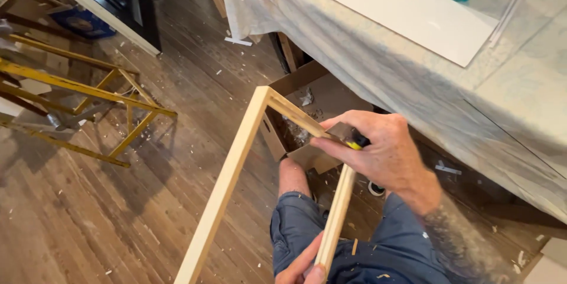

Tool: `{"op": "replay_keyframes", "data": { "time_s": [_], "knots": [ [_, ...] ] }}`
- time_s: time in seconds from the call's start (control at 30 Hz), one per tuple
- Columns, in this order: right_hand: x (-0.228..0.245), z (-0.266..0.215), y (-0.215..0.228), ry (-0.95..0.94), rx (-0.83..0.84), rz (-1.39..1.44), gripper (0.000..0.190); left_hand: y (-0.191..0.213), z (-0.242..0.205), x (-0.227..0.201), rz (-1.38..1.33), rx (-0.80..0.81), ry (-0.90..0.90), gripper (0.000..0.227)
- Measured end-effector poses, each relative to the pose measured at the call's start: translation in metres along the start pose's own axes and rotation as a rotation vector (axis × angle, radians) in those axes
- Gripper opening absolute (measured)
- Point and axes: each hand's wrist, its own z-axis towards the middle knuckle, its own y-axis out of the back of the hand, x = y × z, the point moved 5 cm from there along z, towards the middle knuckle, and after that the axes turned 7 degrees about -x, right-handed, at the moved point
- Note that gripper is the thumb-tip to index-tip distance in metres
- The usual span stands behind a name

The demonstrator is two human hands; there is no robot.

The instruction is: The person uses a utility knife to scrape and smooth the mitered corners of a rectangular wooden frame, then wipes the frame with a white cloth and brushes it with a paintbrush. The frame is held in both hands and rotated to access each corner during the scraping phase.

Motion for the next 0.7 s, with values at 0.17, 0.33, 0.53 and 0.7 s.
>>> {"op": "replay_keyframes", "data": {
  "time_s": [0.17,0.33,0.53,0.7],
  "knots": [
    [-0.008,-0.012,-0.008,-0.077,-0.034,0.024,0.02,0.007,-0.003,-0.002,-0.033,-0.063,0.137,0.045],
    [-0.013,-0.015,-0.012,-0.173,0.082,0.164,0.038,0.007,0.002,0.001,-0.222,-0.041,0.155,0.045],
    [-0.011,-0.01,-0.017,-0.298,-0.031,0.1,0.011,0.002,0.0,-0.004,-0.334,0.057,0.147,0.049],
    [-0.019,-0.02,-0.025,-0.181,-0.049,0.092,0.014,0.01,0.004,-0.003,-0.218,0.052,0.093,0.05]
  ]
}}
